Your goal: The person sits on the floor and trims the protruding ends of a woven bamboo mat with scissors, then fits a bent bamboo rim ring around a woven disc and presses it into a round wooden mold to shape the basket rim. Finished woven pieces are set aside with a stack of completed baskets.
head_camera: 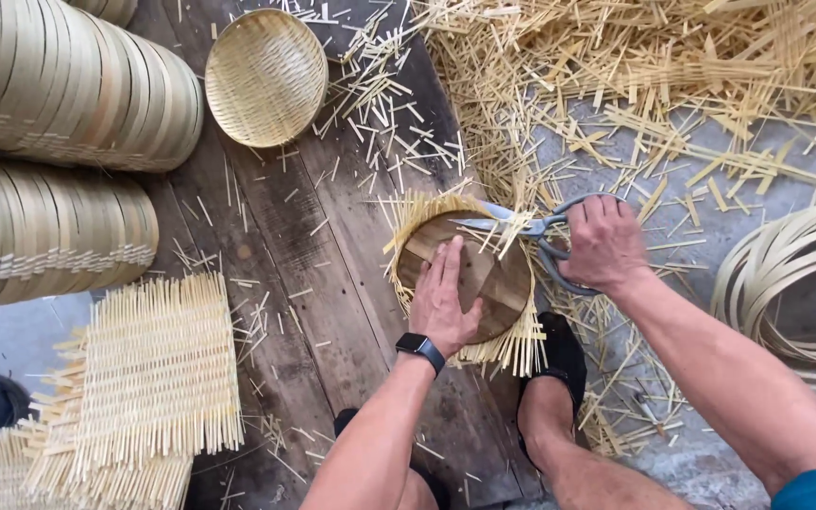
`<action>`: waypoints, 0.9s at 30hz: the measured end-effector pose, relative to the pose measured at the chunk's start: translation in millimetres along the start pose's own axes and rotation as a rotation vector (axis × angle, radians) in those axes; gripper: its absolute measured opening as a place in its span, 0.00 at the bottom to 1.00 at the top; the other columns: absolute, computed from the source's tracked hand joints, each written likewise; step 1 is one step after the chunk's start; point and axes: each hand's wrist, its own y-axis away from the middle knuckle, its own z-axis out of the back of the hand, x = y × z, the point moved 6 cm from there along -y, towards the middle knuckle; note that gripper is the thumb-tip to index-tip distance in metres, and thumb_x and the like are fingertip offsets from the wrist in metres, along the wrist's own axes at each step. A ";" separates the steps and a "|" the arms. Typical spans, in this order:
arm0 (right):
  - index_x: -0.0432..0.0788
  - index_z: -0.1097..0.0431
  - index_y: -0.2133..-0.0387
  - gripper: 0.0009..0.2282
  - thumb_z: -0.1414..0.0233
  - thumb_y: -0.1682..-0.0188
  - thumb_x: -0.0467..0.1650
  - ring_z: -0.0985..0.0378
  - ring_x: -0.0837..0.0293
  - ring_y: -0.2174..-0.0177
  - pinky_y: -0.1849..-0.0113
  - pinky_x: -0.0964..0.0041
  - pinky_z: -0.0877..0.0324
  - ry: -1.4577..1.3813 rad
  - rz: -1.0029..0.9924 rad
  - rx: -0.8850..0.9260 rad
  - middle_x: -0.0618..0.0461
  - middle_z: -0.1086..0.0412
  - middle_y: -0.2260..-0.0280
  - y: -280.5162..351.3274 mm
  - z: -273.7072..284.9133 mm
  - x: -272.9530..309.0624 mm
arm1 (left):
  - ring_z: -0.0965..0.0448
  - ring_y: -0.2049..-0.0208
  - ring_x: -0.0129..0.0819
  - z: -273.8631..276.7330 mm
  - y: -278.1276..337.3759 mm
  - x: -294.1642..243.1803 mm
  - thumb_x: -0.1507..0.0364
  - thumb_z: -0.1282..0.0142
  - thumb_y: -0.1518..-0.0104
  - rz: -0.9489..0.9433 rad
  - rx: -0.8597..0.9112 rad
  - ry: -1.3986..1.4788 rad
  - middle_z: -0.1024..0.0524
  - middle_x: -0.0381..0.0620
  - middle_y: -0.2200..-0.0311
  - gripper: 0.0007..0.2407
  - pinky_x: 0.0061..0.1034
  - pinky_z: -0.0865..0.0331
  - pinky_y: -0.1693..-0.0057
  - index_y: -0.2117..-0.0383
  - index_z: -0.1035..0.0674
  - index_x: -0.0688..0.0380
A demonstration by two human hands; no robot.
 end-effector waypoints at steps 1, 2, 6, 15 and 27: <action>0.38 0.27 0.75 0.14 0.43 0.61 0.38 0.23 0.51 0.71 0.67 0.57 0.27 -0.031 -0.018 0.046 0.44 0.28 0.73 0.7 -11.9 -1.5 | 0.42 0.31 0.53 1.6 -0.7 -1.0 0.72 0.33 0.55 -0.018 0.010 -0.013 0.39 0.60 0.34 0.44 0.44 0.50 0.28 0.30 0.49 0.53; 0.38 0.27 0.75 0.14 0.43 0.61 0.38 0.23 0.51 0.71 0.67 0.57 0.27 -0.030 -0.024 0.042 0.44 0.28 0.73 9.9 -30.1 -16.1 | 0.42 0.31 0.53 7.4 -3.3 -1.4 0.72 0.33 0.55 -0.025 0.011 -0.017 0.39 0.60 0.34 0.44 0.44 0.50 0.28 0.30 0.49 0.53; 0.40 0.28 0.73 0.11 0.46 0.51 0.37 0.23 0.51 0.69 0.67 0.57 0.28 -0.097 -0.016 0.212 0.45 0.28 0.70 29.6 -51.7 -37.8 | 0.41 0.31 0.50 16.0 -1.0 -9.5 0.75 0.34 0.58 -0.081 0.109 -0.076 0.35 0.51 0.36 0.42 0.43 0.46 0.29 0.31 0.43 0.50; 0.40 0.28 0.74 0.11 0.46 0.57 0.37 0.22 0.51 0.69 0.65 0.56 0.26 -0.050 0.016 0.166 0.45 0.26 0.71 -5.9 -35.4 -15.5 | 0.40 0.35 0.52 20.6 -5.2 -19.9 0.79 0.36 0.63 -0.085 0.167 -0.168 0.35 0.47 0.38 0.42 0.49 0.45 0.33 0.33 0.39 0.45; 0.38 0.29 0.76 0.14 0.42 0.69 0.38 0.23 0.52 0.71 0.66 0.60 0.26 0.008 0.077 0.065 0.45 0.27 0.73 -27.9 -6.3 1.5 | 0.38 0.39 0.54 14.8 -6.6 -15.9 0.79 0.34 0.66 -0.103 0.219 -0.335 0.33 0.44 0.40 0.43 0.56 0.48 0.34 0.35 0.35 0.33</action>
